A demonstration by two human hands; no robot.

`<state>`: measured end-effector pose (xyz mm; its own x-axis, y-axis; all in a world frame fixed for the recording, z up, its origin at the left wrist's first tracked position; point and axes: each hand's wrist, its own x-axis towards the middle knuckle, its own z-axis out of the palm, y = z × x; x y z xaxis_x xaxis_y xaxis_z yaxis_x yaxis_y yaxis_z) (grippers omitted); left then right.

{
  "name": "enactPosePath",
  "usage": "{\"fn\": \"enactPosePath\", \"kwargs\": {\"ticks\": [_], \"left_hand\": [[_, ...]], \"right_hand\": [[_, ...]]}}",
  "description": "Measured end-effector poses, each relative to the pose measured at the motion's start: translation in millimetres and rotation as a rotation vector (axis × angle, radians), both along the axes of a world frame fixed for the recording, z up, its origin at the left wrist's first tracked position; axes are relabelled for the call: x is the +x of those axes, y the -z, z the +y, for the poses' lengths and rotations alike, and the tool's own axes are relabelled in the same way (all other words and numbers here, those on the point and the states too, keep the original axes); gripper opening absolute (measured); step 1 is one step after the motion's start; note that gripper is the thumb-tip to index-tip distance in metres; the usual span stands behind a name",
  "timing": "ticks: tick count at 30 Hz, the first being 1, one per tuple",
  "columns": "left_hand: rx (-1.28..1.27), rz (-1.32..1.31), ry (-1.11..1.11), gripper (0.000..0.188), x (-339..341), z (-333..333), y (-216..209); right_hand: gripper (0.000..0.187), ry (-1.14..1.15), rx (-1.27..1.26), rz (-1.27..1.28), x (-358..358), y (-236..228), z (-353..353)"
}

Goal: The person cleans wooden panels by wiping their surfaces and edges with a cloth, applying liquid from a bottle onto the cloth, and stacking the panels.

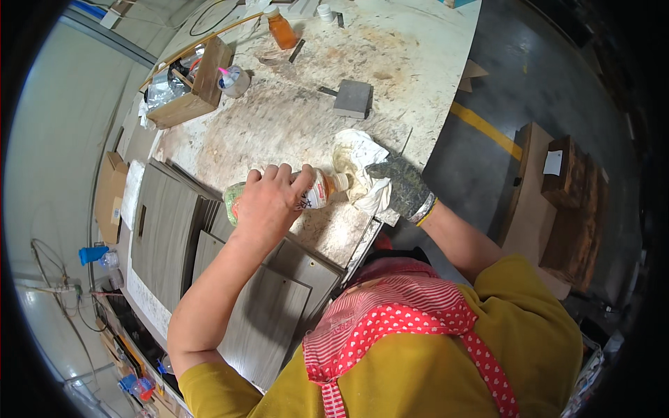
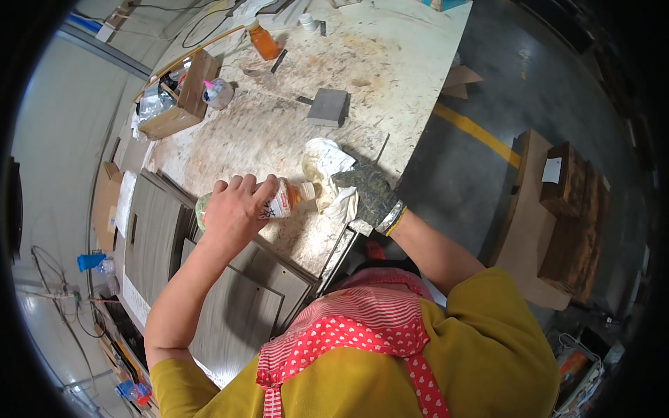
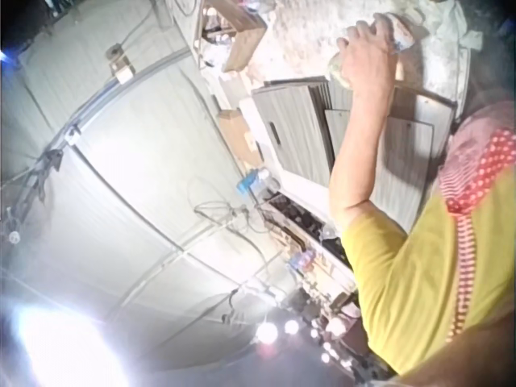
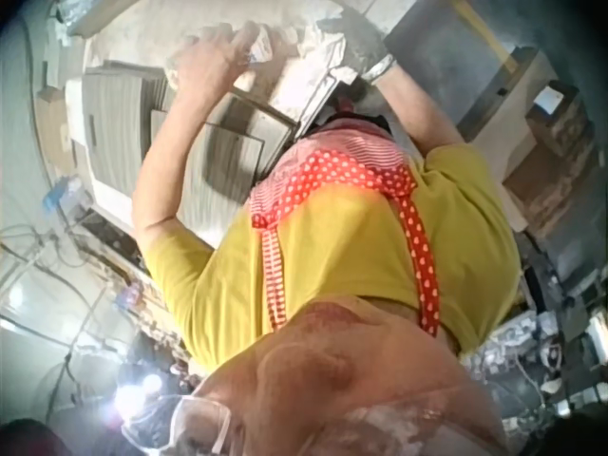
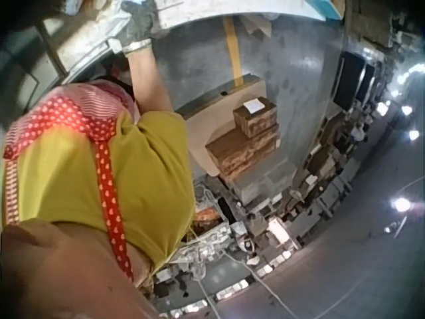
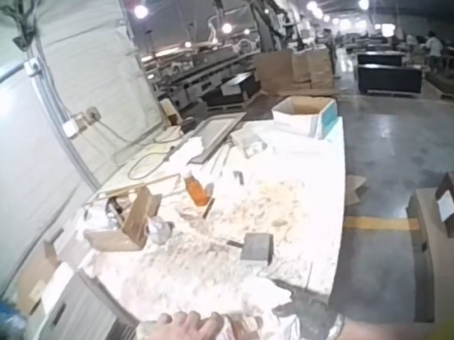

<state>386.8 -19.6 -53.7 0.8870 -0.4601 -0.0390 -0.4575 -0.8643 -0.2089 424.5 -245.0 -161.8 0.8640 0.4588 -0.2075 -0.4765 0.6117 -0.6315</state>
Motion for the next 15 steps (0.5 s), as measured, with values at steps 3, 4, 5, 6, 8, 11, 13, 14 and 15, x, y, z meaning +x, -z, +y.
{"fn": "enactPosePath", "kwargs": {"ticks": [3,4,5,6,8,11,13,14,15], "left_hand": [[0.008,-0.002,0.015,0.046,-1.1,-2.2,0.4],[-0.002,-0.01,0.013,0.045,-2.4,-4.1,-1.6],[-0.012,-0.015,0.008,0.044,-4.3,-4.5,-2.4],[-0.01,-0.012,0.007,0.044,-2.8,-3.9,-1.5],[-0.024,-0.067,0.014,0.046,5.0,-1.9,2.1],[-0.024,-0.015,-0.052,0.054,20.2,1.8,10.2],[-0.13,-0.046,-0.06,0.058,29.6,11.5,29.7],[-0.241,-0.078,-0.072,0.063,35.0,15.1,36.4],[-0.338,0.06,-0.22,0.065,43.9,14.5,36.9]], "right_hand": [[0.061,0.003,0.055,-0.008,5.2,12.8,-0.5],[0.061,0.005,0.057,-0.008,5.6,13.1,-2.7],[0.061,-0.025,0.096,0.016,4.6,2.6,-3.1],[0.06,-0.054,0.134,0.04,4.1,-2.8,-3.3],[0.058,-0.071,0.187,0.106,6.1,15.4,-3.4],[0.051,-0.146,0.221,0.178,-0.5,16.5,-7.8],[0.047,-0.194,0.204,0.184,-2.0,6.3,-5.1],[0.044,-0.179,0.289,0.206,1.4,4.4,1.4],[0.041,-0.156,0.372,0.229,4.0,4.2,4.6]]}}
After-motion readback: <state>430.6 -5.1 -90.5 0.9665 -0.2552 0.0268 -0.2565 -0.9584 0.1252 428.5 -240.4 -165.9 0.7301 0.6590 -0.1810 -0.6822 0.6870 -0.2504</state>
